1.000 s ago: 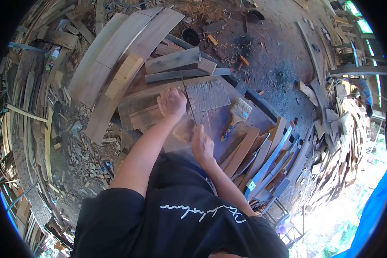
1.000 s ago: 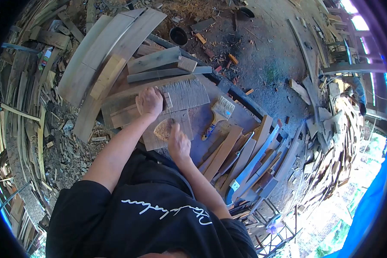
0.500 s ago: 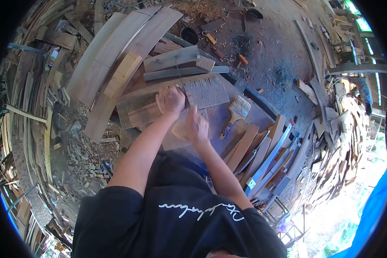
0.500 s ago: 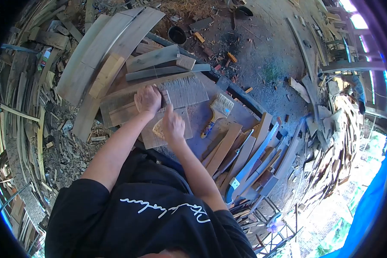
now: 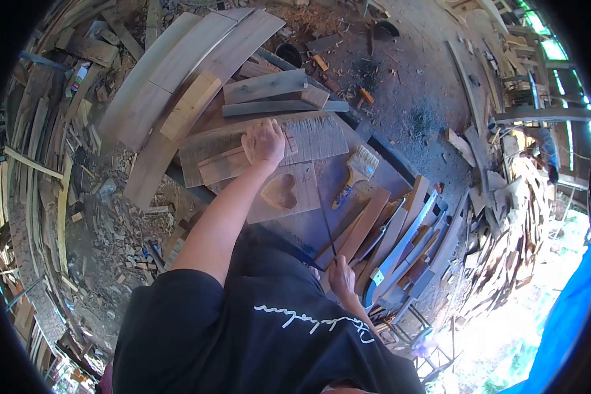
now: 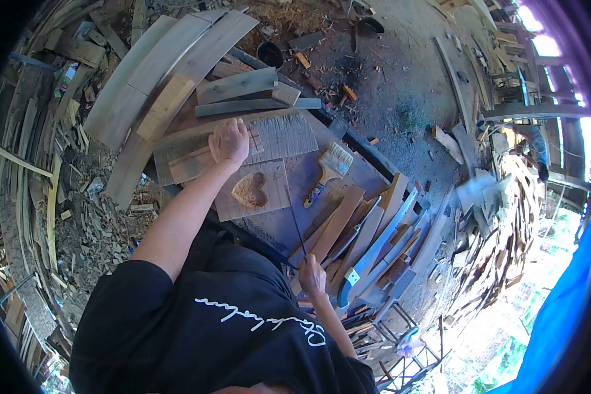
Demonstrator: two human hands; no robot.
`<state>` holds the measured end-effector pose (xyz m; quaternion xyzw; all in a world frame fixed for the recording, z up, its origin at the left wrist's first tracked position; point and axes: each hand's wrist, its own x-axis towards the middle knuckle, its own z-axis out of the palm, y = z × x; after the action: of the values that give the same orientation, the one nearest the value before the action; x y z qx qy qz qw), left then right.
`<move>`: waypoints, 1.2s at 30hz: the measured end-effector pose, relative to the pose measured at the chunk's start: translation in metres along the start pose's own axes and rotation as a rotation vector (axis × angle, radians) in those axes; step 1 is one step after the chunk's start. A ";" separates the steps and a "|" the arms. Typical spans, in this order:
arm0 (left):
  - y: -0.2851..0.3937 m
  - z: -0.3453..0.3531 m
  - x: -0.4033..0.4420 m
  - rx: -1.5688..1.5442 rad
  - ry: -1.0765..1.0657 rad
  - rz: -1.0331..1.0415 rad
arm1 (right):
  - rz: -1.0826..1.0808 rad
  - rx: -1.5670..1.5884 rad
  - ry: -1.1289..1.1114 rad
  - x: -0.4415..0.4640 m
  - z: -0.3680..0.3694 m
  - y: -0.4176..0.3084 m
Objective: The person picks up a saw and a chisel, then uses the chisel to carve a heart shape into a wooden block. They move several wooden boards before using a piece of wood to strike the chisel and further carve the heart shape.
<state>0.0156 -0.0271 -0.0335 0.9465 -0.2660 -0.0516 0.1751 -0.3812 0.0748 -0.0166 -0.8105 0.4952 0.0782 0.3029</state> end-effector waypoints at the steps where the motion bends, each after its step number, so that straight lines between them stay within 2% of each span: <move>1: -0.001 0.000 -0.001 -0.025 0.009 0.021 | 0.035 0.010 0.037 -0.006 -0.002 0.007; 3: -0.001 -0.003 -0.003 -0.051 0.025 0.059 | 0.073 0.030 0.089 -0.007 -0.003 0.013; 6: -0.003 -0.011 -0.004 -0.047 0.012 0.122 | 0.175 0.109 0.281 0.006 -0.004 0.017; 8: -0.014 -0.016 -0.009 -0.220 -0.113 0.333 | 0.169 0.152 0.341 0.011 -0.002 0.021; 12: -0.026 -0.029 -0.029 -0.051 -0.063 0.592 | 0.155 0.212 0.409 0.009 -0.002 0.030; 16: -0.039 -0.018 -0.034 0.058 -0.061 0.599 | 0.220 0.234 0.461 -0.003 0.003 0.047; 17: -0.038 -0.017 -0.034 0.050 -0.080 0.655 | 0.271 0.248 0.490 -0.007 0.003 0.050; 21: -0.033 -0.021 -0.037 0.159 -0.034 0.635 | 0.427 0.270 0.579 -0.015 0.003 0.057; 23: -0.032 -0.023 -0.038 0.172 -0.026 0.640 | 0.405 0.241 0.722 -0.017 0.002 0.060; 31: -0.035 -0.015 -0.037 0.244 0.050 0.646 | 0.474 0.176 0.809 -0.028 -0.019 0.072; 36: -0.035 -0.014 -0.037 0.236 0.058 0.655 | 0.528 0.086 0.916 -0.030 -0.045 0.109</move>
<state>0.0040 0.0246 -0.0327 0.8256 -0.5548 0.0653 0.0794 -0.4962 0.0366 -0.0130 -0.5960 0.7668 -0.2309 0.0585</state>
